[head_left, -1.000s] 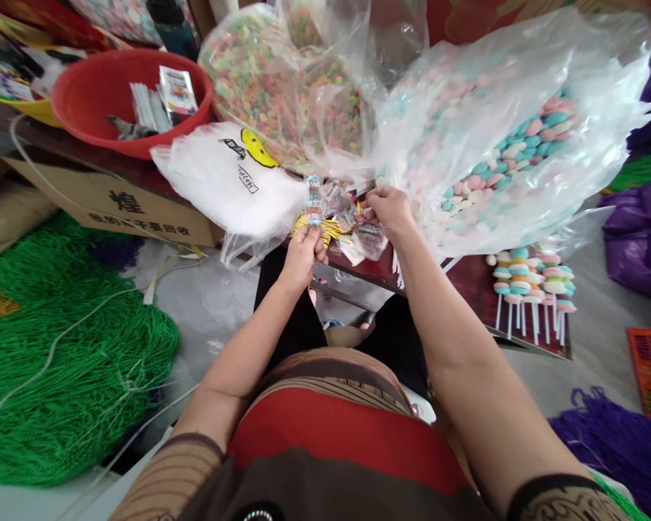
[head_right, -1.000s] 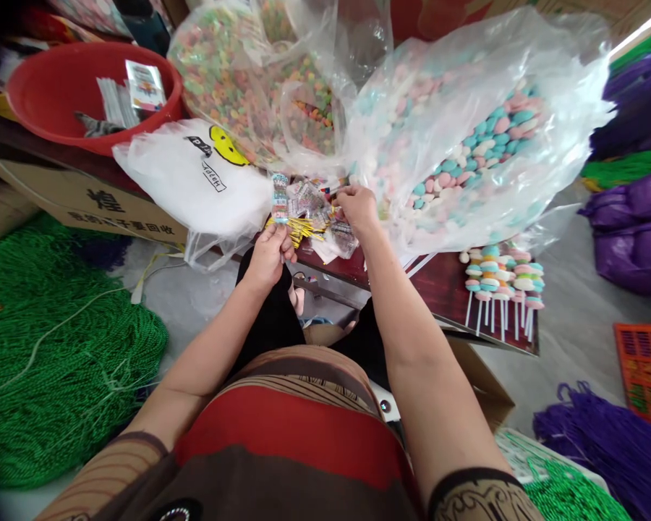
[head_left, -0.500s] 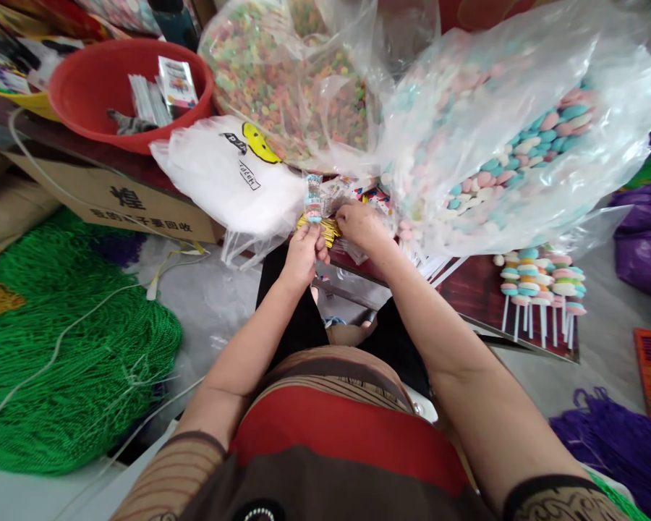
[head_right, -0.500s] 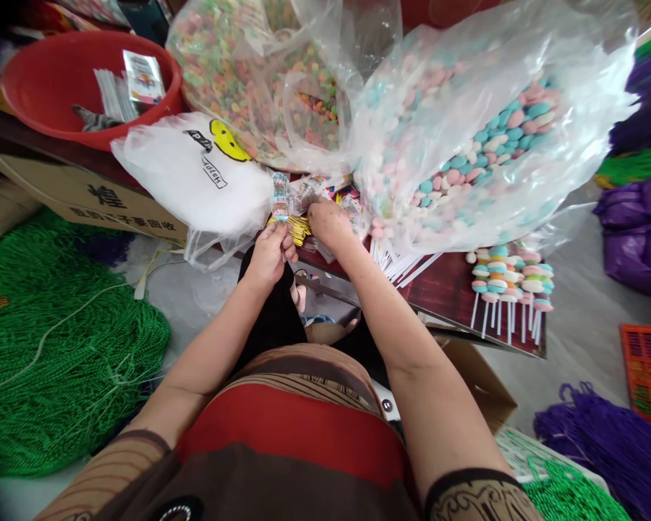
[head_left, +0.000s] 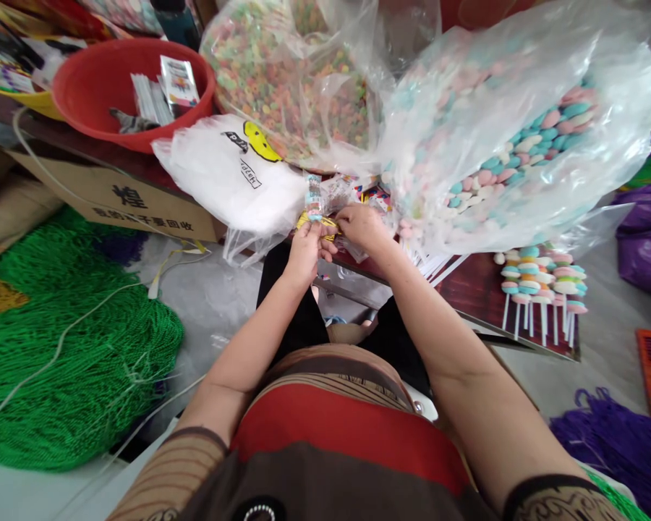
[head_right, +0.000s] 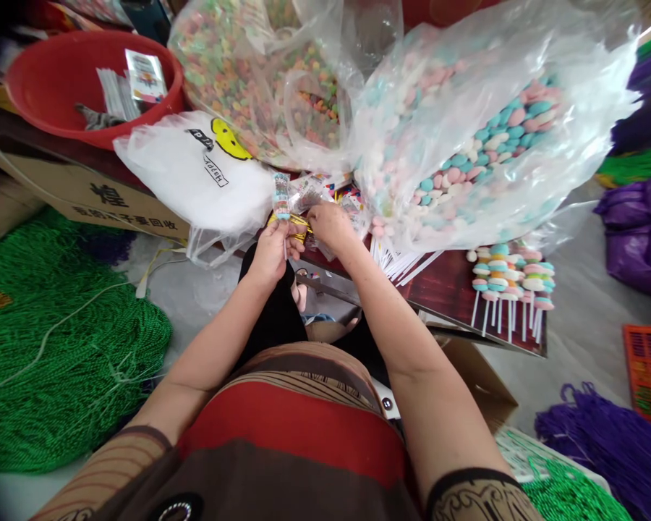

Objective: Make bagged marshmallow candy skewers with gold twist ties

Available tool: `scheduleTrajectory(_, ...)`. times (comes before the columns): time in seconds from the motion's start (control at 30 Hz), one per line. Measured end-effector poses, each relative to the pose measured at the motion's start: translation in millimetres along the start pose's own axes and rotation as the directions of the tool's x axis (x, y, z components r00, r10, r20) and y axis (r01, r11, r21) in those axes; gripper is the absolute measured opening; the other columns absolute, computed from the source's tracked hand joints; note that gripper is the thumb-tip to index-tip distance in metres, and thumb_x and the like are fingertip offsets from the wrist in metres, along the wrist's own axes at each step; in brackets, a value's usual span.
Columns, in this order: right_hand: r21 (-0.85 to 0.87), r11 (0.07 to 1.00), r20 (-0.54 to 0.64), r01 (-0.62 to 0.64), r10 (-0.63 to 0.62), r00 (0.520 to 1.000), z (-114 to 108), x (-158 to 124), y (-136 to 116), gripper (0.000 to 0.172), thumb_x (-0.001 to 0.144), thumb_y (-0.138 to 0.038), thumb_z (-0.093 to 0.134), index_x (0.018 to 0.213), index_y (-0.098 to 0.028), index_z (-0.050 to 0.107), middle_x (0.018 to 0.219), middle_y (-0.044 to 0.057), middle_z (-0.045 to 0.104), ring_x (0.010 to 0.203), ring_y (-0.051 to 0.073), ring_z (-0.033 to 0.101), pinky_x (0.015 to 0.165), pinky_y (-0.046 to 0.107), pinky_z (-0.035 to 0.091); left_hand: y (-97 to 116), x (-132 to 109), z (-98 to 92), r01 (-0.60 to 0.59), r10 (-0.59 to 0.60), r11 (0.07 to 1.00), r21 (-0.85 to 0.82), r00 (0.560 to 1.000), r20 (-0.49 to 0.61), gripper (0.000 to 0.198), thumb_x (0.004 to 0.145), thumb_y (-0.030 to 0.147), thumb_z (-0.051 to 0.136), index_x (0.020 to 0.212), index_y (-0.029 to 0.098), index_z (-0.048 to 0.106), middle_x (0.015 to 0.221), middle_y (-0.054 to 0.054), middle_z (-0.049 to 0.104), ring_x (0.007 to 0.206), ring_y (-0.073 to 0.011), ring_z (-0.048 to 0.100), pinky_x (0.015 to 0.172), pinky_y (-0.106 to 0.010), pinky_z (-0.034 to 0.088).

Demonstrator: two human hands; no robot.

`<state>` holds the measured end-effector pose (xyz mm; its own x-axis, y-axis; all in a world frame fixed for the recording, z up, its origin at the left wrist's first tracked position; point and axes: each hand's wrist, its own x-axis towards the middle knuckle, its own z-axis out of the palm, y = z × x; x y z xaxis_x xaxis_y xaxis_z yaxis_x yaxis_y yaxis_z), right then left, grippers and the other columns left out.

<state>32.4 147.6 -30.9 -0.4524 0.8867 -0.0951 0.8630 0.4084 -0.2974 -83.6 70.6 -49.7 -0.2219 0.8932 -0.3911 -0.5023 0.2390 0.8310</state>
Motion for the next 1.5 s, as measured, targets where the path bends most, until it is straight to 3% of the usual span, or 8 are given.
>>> scheduleTrajectory(0.2,0.257,0.966,-0.116,-0.021,0.053,0.992,4.4,-1.7,14.2,0.031,0.090,-0.022,0.052,0.097,-0.017,0.082,0.095,0.007,0.079,0.085,0.020,0.067,0.081,0.030,0.048,0.2,1.9,2.5,0.032,-0.032,0.999,0.033,0.999,-0.016,0.029,0.097,0.043,0.057,0.110,0.017,0.055,0.109,-0.011,0.076,0.056,-0.0083,0.069,0.037,-0.015,0.038)
scheduleTrajectory(0.43,0.397,0.915,-0.173,-0.076,0.156,0.972,7.2,0.2,20.1,0.024,0.086,-0.024,0.055,0.083,-0.016,0.078,0.083,0.004,0.076,0.080,0.018,0.065,0.080,0.030,0.048,-0.3,1.1,4.1,0.027,-0.027,1.000,0.000,0.999,-0.025,0.018,0.098,0.035,0.056,0.103,0.018,0.055,0.105,-0.009,0.075,0.051,-0.0068,0.065,0.035,-0.015,0.037)
scheduleTrajectory(0.63,0.666,0.745,-0.333,-0.043,0.349,0.876,10.4,-0.8,26.0,0.020,0.088,-0.027,0.054,0.086,-0.017,0.070,0.078,0.002,0.071,0.076,0.016,0.064,0.076,0.029,0.051,-0.4,2.0,2.1,0.023,-0.023,1.000,-0.003,1.000,-0.016,0.018,0.095,0.035,0.060,0.100,0.018,0.055,0.103,-0.007,0.074,0.054,-0.0075,0.066,0.037,-0.016,0.038)
scheduleTrajectory(0.73,0.757,0.652,-0.390,0.046,0.394,0.832,6.1,-13.9,19.7,0.020,0.090,-0.036,0.057,0.089,-0.019,0.068,0.080,0.001,0.071,0.077,0.015,0.065,0.078,0.029,0.053,0.9,-1.5,2.4,0.013,-0.013,1.000,0.016,1.000,0.005,0.014,0.097,0.031,0.056,0.093,0.018,0.053,0.090,-0.003,0.072,0.049,-0.0071,0.062,0.037,-0.017,0.038)
scheduleTrajectory(0.9,0.877,0.447,-0.354,0.178,0.349,0.868,4.7,-47.5,-1.2,0.020,0.087,-0.043,0.064,0.085,-0.023,0.065,0.080,0.000,0.070,0.076,0.016,0.066,0.078,0.032,0.056,7.6,-24.4,17.2,-0.076,0.074,0.997,0.017,0.992,0.100,0.018,0.098,0.023,0.054,0.081,0.018,0.050,0.053,0.009,0.043,0.038,-0.0017,0.034,0.037,-0.014,0.021)
scheduleTrajectory(1.2,0.608,0.789,-0.545,0.090,0.333,0.769,-2.5,-83.0,-17.9,0.012,0.087,-0.025,0.053,0.083,-0.022,0.064,0.084,0.003,0.073,0.082,0.018,0.068,0.087,0.034,0.054,17.9,-52.0,40.2,0.044,-0.036,0.999,-0.024,0.966,0.256,0.031,0.096,0.026,0.056,0.070,0.019,0.041,0.055,0.008,0.034,0.040,-0.0018,0.029,0.040,-0.016,0.018)
scheduleTrajectory(1.33,0.656,0.748,-0.539,0.107,0.364,0.759,-2.1,-90.1,-16.4,0.014,0.090,-0.028,0.053,0.086,-0.023,0.066,0.087,0.003,0.075,0.085,0.018,0.069,0.088,0.035,0.054,17.7,-54.2,40.6,0.050,-0.035,0.997,-0.054,0.969,0.243,0.035,0.098,0.038,0.058,0.072,0.019,0.043,0.056,0.008,0.037,0.040,-0.0018,0.031,0.040,-0.015,0.020)
scheduleTrajectory(1.5,0.838,0.525,-0.404,0.148,0.416,0.815,-2.5,-103.4,-10.7,0.018,0.088,-0.041,0.065,0.087,-0.023,0.069,0.089,0.003,0.076,0.087,0.019,0.069,0.087,0.035,0.055,18.3,-58.8,41.5,0.051,-0.036,0.997,-0.051,0.964,0.264,0.029,0.096,0.034,0.060,0.075,0.017,0.052,0.054,0.009,0.031,0.039,-0.0003,0.025,0.038,-0.013,0.019)
